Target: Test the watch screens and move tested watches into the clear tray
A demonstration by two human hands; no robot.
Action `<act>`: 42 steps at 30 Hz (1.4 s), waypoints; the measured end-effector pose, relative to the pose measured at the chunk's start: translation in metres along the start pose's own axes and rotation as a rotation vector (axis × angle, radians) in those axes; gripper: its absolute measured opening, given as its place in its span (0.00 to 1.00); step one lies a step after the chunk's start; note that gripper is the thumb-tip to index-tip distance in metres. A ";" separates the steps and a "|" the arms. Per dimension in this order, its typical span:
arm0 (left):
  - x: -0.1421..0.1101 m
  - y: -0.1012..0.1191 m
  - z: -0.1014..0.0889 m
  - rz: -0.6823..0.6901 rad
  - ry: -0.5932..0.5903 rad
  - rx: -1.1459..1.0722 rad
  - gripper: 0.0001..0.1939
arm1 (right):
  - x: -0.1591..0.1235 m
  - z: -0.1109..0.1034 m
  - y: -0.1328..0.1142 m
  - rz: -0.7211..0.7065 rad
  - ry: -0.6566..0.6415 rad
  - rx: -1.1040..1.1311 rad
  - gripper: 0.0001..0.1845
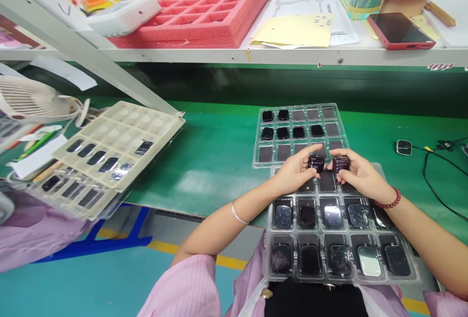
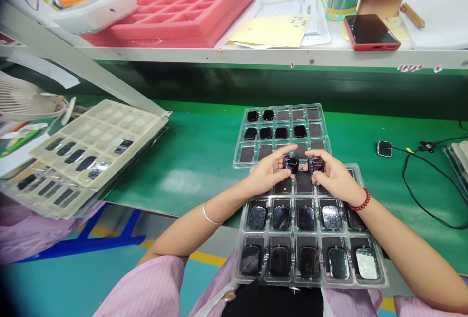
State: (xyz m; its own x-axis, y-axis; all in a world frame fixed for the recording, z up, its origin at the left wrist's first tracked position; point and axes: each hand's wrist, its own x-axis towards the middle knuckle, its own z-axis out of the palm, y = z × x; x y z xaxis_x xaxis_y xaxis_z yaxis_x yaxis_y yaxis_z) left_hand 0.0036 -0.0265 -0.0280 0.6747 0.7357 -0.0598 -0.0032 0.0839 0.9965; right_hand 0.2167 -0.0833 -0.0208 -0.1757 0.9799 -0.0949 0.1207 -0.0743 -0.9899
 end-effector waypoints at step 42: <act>0.001 0.003 -0.001 -0.036 -0.002 0.052 0.13 | 0.000 -0.004 0.001 0.001 -0.054 -0.002 0.12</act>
State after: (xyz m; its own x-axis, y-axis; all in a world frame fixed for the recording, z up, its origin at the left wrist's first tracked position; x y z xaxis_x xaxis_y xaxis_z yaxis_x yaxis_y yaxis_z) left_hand 0.0039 -0.0251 -0.0248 0.6753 0.7314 -0.0951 0.0591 0.0749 0.9954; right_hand 0.2205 -0.0826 -0.0210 -0.2284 0.9682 -0.1016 0.1230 -0.0748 -0.9896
